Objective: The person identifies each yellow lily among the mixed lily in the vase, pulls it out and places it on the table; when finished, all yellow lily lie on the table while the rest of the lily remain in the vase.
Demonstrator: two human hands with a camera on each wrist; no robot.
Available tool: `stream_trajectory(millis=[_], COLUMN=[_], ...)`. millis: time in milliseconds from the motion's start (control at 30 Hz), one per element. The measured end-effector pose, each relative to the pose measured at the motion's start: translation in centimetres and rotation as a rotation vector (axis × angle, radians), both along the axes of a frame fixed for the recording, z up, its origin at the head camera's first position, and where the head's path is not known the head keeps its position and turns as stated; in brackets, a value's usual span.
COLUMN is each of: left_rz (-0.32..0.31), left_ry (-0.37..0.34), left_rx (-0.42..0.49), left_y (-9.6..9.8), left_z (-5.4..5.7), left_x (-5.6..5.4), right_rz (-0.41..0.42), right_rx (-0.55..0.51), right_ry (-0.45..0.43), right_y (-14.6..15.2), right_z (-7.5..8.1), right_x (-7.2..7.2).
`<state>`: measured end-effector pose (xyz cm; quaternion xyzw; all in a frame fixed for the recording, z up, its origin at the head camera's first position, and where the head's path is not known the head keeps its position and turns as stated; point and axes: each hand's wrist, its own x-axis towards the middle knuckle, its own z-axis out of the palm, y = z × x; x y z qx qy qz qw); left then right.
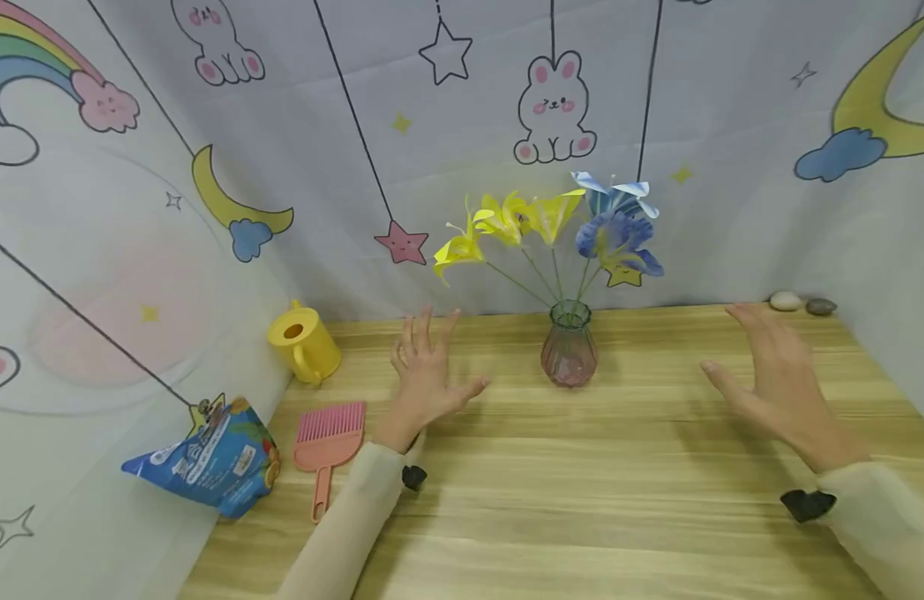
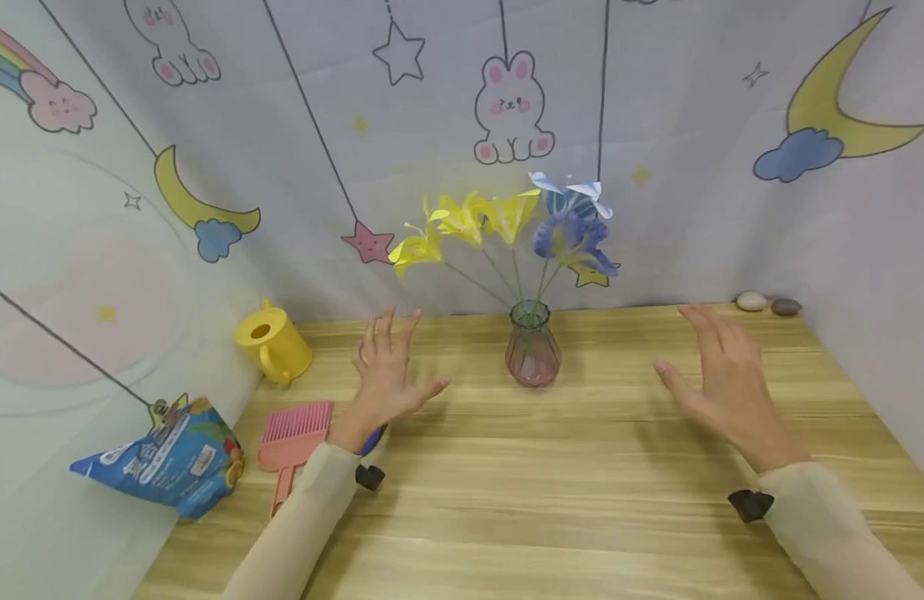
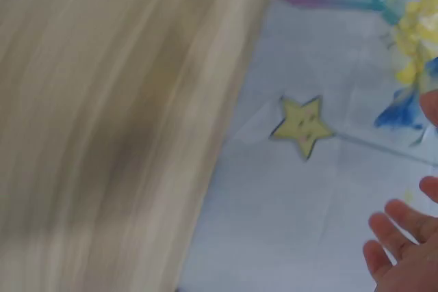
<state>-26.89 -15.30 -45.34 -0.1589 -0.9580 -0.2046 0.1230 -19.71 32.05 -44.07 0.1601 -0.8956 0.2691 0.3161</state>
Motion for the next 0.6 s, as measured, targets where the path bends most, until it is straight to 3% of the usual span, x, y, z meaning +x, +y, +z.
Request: stream_trajectory(millis=[133, 300, 600], left_rz=[-0.101, -0.201, -0.194], left_ry=[-0.134, -0.227, -0.32], left_rx=[0.179, 0.327, 0.475], left_y=[3.0, 6.7, 10.3], left_z=[-0.6, -1.5, -3.5], left_x=[0.0, -0.4, -0.4], right_rz=[0.066, 0.106, 0.16], right_rx=[-0.121, -0.158, -0.192], right_ry=[-0.058, -0.08, -0.104], right_y=[-3.3, -6.8, -10.2], right_z=[1.1, 2.3, 2.6], right_x=[0.1, -0.3, -1.6])
